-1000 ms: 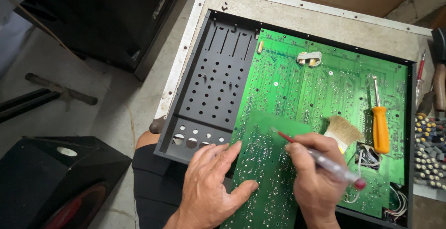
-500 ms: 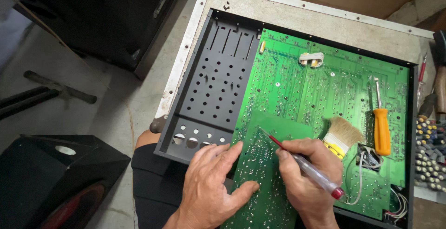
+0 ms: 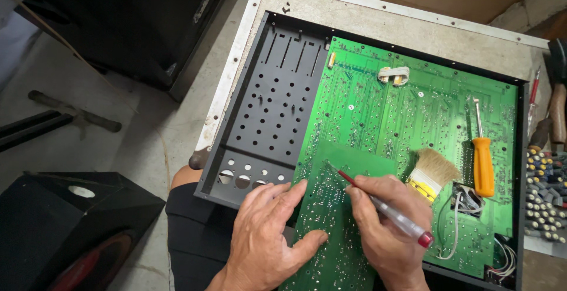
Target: The person sits at a workbench holding a large green circuit board mounted in a chassis steady with one hand while using a red-tipped probe pen with the other hand to point at and trace along different solder joints and components across the board.
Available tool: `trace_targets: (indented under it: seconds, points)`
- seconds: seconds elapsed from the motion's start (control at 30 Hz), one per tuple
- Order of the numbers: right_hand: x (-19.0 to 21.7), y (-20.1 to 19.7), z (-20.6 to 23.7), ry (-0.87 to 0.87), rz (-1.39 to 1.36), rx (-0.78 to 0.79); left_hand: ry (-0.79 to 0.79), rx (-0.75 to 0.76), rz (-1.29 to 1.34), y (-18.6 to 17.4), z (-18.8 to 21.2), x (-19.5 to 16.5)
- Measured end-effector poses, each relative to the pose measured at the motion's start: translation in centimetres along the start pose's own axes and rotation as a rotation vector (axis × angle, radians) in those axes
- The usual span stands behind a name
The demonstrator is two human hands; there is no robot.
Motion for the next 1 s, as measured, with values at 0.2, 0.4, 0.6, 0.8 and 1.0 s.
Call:
trace_targets:
  seconds: [0.2,0.4,0.6,0.8,1.0]
  points:
    - [-0.1,0.0,0.2,-0.026,-0.121,-0.029,-0.002,-0.004,-0.013,0.0,0.0,-0.1]
    - [0.5,0.1,-0.2,-0.124,-0.020,-0.010,0.015,-0.001,0.007,0.0,0.0,0.0]
    - [1.1,0.1,-0.5,-0.126,0.018,0.009,-0.002,0.004,0.011,0.0,0.0,0.0]
    - [1.1,0.3,-0.3,-0.192,-0.055,-0.026,0.006,-0.006,-0.005,0.1,0.1,0.0]
    - [-0.6,0.4,0.8,0.067,-0.120,-0.089,-0.002,-0.008,-0.006,0.1,0.0,0.1]
Point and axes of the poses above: each hand's wrist, its own z-axis away from the middle knuckle, its own y-axis out of the palm, x = y × z, the point moved 3 cm from there along -z, towards the middle knuckle, and after that the axes turned 8 degrees about -y, right-handed, at the moved point
